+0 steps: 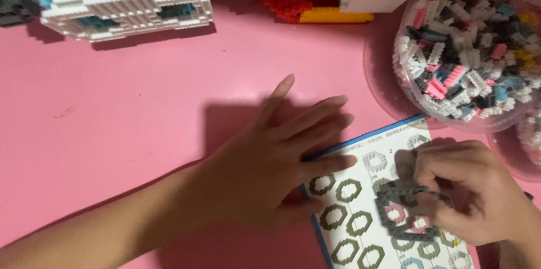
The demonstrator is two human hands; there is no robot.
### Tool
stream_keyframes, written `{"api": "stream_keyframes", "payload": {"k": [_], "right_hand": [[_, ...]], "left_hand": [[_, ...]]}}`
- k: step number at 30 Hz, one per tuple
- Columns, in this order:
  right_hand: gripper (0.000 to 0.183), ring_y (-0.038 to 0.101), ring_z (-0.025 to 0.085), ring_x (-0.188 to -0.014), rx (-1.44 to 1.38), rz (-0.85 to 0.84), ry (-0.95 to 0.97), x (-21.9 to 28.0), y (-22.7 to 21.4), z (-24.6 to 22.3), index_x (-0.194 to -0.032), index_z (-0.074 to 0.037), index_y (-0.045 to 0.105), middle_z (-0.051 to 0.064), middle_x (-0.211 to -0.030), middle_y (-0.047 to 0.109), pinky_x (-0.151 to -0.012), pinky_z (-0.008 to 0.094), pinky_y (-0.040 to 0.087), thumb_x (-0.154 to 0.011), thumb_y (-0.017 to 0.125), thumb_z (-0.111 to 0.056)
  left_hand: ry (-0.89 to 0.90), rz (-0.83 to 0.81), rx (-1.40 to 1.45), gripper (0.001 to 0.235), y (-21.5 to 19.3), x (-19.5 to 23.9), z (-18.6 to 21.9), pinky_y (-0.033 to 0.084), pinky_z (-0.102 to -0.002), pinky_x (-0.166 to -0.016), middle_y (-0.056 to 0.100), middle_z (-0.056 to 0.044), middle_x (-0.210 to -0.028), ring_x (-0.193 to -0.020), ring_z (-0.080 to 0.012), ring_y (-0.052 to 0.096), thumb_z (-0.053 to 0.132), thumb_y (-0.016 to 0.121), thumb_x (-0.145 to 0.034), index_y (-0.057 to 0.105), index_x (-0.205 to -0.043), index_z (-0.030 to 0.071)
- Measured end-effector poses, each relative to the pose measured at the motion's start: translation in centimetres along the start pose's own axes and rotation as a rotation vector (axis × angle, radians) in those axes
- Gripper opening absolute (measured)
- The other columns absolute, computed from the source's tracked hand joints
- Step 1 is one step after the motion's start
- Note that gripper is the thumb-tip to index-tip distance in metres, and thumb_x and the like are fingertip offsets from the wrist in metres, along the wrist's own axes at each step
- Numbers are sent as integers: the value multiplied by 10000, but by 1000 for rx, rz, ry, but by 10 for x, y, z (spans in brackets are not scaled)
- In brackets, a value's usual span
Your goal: The person assembles small gray interlocking bricks into a hexagonal ring while following a printed instruction sheet. They repeatedly compare the assembled piece to the diagram, adjust the ring shape, and continue adding bricks to complete the pattern.
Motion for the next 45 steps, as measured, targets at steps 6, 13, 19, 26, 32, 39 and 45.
{"api": "stream_keyframes", "payload": {"k": [6, 13, 19, 26, 32, 39, 45], "right_hand": [[268, 366, 160, -496, -233, -95, 133, 22, -7, 29, -612, -138, 542, -32, -550, 440, -473, 296, 310, -786, 738, -192], [214, 490, 47, -346, -56, 15, 317, 13, 4, 18, -666, -167, 712, -80, -488, 708, -335, 213, 363, -879, 708, -190], [209, 480, 216, -460, 185, 236, -11, -2, -3, -4, -716, -55, 559, 52, -589, 548, -477, 291, 416, -904, 603, -137], [280, 479, 206, -443, 24, 267, -13, 3, -5, 6, -687, -46, 555, 49, -570, 527, -466, 302, 391, -916, 569, -207], [214, 552, 170, -455, -280, 381, 40, 19, -10, 27, -760, -17, 573, 61, -557, 585, -506, 281, 481, -882, 625, -185], [216, 566, 254, -561, -271, 435, 27, 23, -11, 30, -810, 28, 548, 112, -632, 537, -631, 390, 520, -889, 612, -162], [194, 594, 215, -650, -552, 226, 97, 11, -1, 18, -845, -57, 595, 73, -722, 643, -715, 406, 588, -923, 668, -220]], "left_hand": [[10, 87, 27, 520, 9, -9, -1, 154, -807, -1247, 515, -249, -1588, -1558, -391, 399, 470, 623, -955, 702, -1361, 154], [-93, 58, -87, 756, 19, -3, -13, 144, -753, -1274, 451, -179, -1678, -1619, -399, 284, 596, 487, -978, 484, -1583, 142], [-147, 34, -12, 769, 20, -4, -17, 81, -780, -1272, 389, -139, -1716, -1631, -405, 261, 603, 555, -955, 506, -1583, 161], [-155, 44, 5, 717, 21, -6, -21, 103, -788, -1256, 431, -155, -1686, -1588, -438, 350, 614, 512, -975, 570, -1538, 174], [-166, -3, -6, 757, 22, -5, -23, 74, -759, -1268, 410, -136, -1698, -1608, -388, 292, 653, 519, -958, 546, -1558, 193], [-135, 1, -47, 755, 18, -6, -20, 103, -786, -1253, 452, -183, -1674, -1587, -425, 341, 658, 570, -940, 555, -1552, 214], [-28, -38, -92, 681, 17, -8, -11, 161, -868, -1197, 548, -194, -1585, -1521, -408, 426, 681, 581, -908, 717, -1308, 146]]}}
Point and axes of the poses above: each hand's wrist, its own x-axis away from the middle knuckle, its own y-axis out of the palm, z = x × y, the point moved 10 cm from there along -x, towards the middle knuckle
